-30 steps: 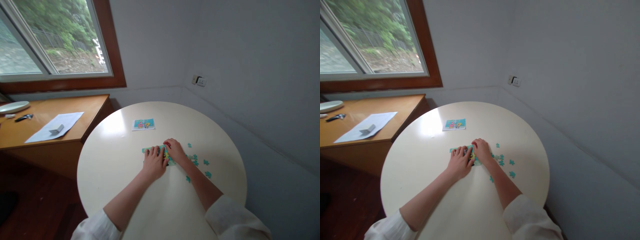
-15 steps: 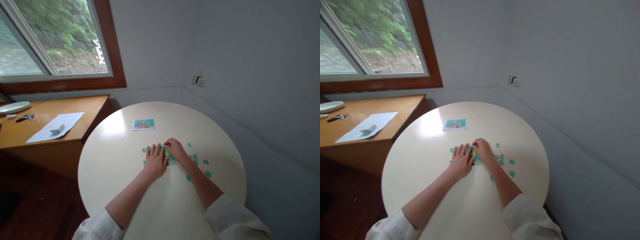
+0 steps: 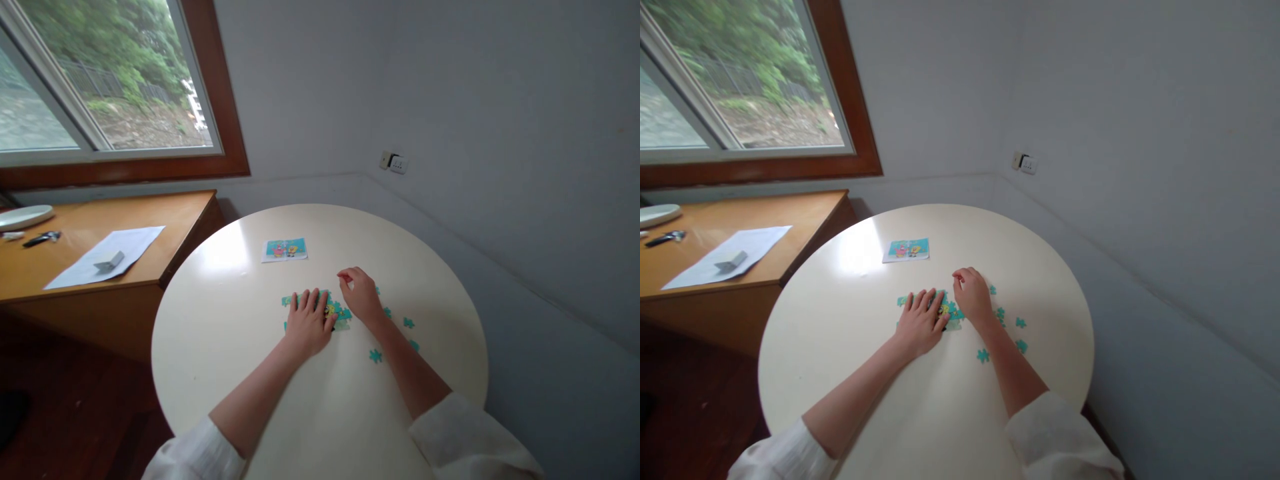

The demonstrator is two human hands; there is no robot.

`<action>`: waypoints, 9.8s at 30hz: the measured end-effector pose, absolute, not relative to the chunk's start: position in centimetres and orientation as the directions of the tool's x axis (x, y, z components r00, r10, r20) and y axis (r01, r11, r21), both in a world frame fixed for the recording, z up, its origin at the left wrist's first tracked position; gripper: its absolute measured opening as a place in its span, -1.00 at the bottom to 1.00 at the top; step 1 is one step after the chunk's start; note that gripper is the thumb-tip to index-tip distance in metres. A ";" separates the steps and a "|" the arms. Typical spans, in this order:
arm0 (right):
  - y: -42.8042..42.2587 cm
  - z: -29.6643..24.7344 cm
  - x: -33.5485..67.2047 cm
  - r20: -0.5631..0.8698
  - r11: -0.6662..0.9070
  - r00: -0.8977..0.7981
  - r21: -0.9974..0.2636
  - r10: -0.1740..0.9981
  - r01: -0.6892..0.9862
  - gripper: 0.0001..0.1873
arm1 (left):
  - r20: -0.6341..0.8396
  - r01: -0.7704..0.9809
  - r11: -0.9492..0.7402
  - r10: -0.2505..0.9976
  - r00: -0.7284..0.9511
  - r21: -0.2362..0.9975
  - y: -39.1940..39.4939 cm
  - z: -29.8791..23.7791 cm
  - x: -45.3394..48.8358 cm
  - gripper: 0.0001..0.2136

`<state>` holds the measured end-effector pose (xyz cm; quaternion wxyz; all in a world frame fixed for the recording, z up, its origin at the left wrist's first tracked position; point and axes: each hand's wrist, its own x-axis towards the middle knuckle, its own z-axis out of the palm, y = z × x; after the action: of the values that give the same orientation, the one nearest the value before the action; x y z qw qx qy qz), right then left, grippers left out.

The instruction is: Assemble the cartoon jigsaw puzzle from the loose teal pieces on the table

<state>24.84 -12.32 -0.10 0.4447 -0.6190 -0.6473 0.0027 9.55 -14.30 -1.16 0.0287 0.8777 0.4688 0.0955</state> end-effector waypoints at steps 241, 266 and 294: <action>-14.0 1.7 30.5 0.009 0.097 0.152 -0.806 0.988 -0.584 -0.41 | -0.384 -0.705 0.108 0.890 -0.245 0.701 -6.1 1.0 0.4 -0.91; -14.0 1.7 30.7 -0.068 0.020 0.083 -0.645 0.994 -0.764 -0.44 | -0.407 -0.720 0.115 0.880 -0.246 0.684 -6.4 1.5 0.5 -0.88; -12.8 0.0 30.7 -0.085 0.189 0.371 -0.744 0.925 -0.640 -0.66 | -0.404 -0.718 0.115 0.881 -0.245 0.686 -6.3 1.5 0.5 -0.88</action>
<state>30.73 -12.77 -0.04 0.7453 -0.3606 -0.1971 0.5250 0.46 -6.33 1.48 0.6072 0.0939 0.4344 0.6586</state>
